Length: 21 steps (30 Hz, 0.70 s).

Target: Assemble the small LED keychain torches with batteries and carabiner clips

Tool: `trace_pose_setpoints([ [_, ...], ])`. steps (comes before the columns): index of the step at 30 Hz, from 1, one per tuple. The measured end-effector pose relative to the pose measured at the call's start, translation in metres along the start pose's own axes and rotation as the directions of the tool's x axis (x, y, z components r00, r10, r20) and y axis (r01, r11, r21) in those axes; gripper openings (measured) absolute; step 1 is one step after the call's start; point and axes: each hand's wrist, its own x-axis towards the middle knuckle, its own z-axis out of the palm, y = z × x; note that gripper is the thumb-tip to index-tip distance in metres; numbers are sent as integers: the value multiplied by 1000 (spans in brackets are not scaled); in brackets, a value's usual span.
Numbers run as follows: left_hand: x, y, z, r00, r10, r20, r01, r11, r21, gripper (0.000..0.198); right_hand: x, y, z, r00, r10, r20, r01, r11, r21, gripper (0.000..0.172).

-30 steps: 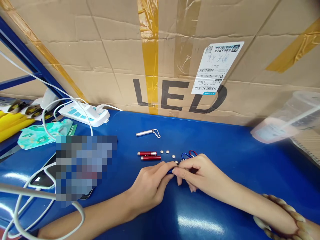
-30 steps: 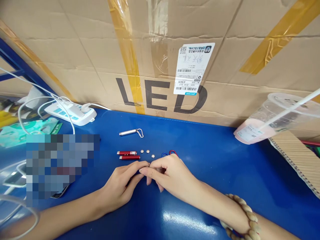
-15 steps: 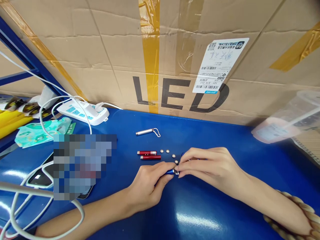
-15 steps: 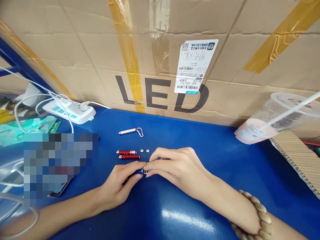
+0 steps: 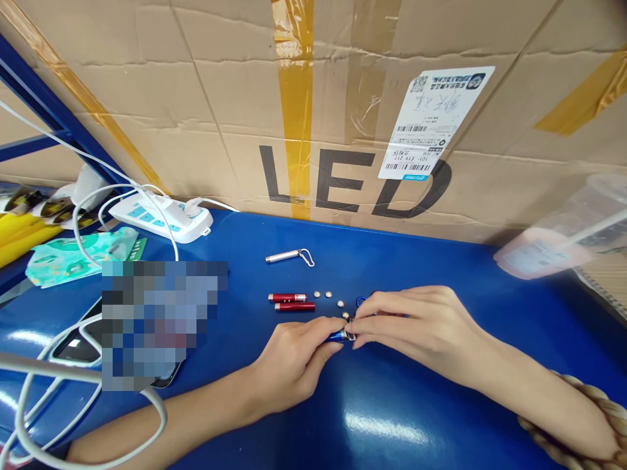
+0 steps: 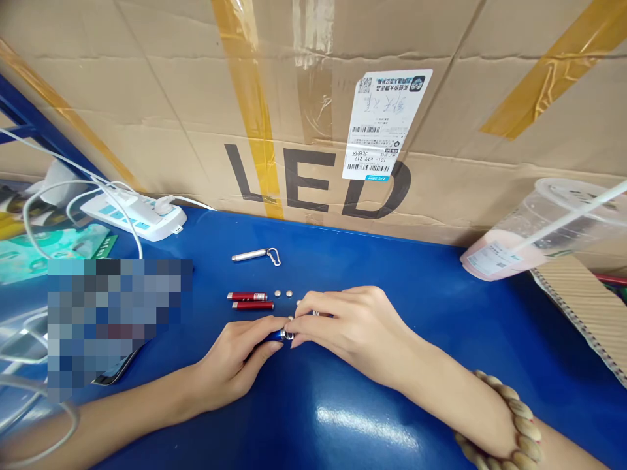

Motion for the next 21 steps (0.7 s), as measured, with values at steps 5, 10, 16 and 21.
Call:
trace_pose_setpoints([
  [5, 1, 0, 1, 999, 40, 5, -40, 999, 17, 21, -1, 1, 0, 1000, -10, 13, 10, 1000, 15, 14],
  [10, -1, 0, 1, 998, 50, 40, -52, 997, 50, 15, -1, 2, 0, 1000, -23, 4, 23, 1000, -17, 17],
  [16, -1, -1, 2, 995, 93, 42, -96, 991, 92, 17, 0, 1, 2, 999, 22, 32, -23, 999, 38, 15],
  [21, 0, -1, 3, 988, 155, 19, -156, 979, 133, 20, 4, 1, 2, 994, 80, 74, -90, 987, 132, 12],
])
